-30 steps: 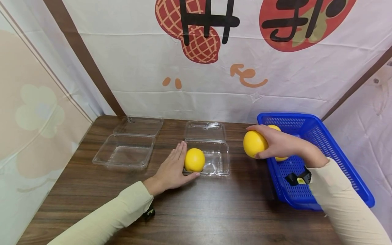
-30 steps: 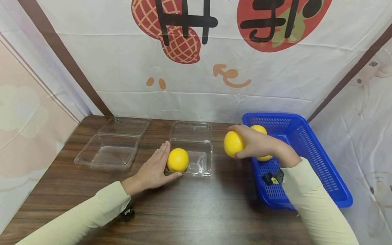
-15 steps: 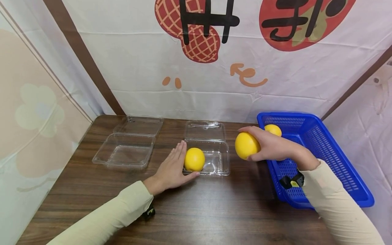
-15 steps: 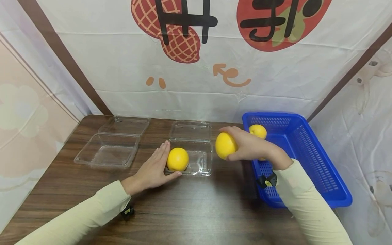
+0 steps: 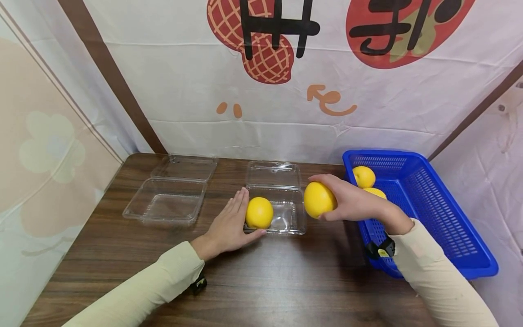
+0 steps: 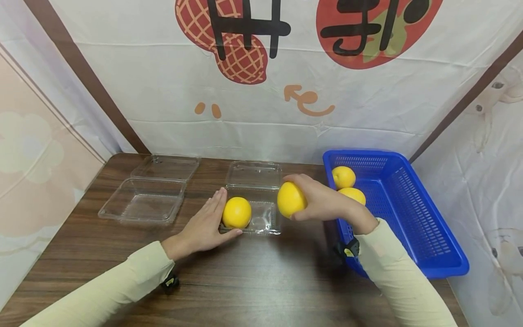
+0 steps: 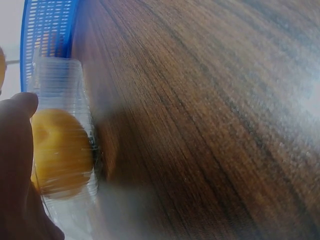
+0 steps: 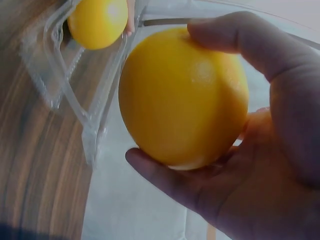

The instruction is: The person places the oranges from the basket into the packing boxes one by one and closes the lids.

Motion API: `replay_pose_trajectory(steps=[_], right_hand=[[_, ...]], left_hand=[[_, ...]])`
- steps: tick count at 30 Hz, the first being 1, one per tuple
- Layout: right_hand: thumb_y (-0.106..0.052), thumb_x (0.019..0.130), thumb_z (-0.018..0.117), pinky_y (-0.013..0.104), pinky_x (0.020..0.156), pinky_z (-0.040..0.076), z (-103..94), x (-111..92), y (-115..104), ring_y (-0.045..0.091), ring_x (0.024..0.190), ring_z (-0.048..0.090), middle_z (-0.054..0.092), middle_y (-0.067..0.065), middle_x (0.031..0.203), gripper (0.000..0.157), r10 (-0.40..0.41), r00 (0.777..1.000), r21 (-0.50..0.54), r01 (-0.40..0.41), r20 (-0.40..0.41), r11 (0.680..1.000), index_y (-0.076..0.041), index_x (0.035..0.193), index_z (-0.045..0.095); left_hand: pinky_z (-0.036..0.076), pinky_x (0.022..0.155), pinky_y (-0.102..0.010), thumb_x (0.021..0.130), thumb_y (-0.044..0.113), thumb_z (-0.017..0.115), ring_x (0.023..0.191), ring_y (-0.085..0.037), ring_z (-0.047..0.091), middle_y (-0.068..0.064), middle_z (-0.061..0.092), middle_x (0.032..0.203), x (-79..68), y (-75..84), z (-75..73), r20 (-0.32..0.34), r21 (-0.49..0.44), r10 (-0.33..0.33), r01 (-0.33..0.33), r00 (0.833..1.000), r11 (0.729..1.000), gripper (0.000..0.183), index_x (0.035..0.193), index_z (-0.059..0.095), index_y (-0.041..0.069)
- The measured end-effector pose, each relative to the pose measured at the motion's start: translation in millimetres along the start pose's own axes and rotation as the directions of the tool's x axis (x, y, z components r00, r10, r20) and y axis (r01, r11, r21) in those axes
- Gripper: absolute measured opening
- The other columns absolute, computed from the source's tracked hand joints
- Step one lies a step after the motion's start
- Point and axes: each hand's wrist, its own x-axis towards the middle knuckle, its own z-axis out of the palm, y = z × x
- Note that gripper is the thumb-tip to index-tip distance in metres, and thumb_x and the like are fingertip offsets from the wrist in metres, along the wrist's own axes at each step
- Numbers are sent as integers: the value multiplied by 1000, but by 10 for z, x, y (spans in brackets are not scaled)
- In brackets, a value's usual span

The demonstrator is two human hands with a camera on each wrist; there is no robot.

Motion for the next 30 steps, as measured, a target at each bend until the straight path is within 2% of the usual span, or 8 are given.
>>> replay_pose_trajectory(steps=[13,22,30], right_hand=[[-19,76,83,43,85,53,153,49,-49,26,104,56,52,16,133,86,40,999,3,-40,-8,999,-5,150,40],[-20,74,86,44,84,56,278,79,-87,29,104,57,53,18,133,88,109,989,-4,-110,-100,994,-5,149,43],[-22,75,86,42,83,56,384,127,-111,27,102,56,53,17,130,88,125,988,34,-123,-85,992,-6,149,41]], left_hand=[[15,125,-46,91,71,56,155,-35,9,-25,7,167,3,-4,9,-3,-6,4,-4,1000,1000,116,159,6,-8],[16,125,-47,91,70,58,155,-34,9,-25,7,167,-1,0,8,-12,-15,3,-4,1000,1000,116,159,6,-8],[16,124,-47,91,70,58,155,-35,9,-25,8,167,8,-1,3,-9,-14,5,-5,1000,1000,116,159,7,-8]])
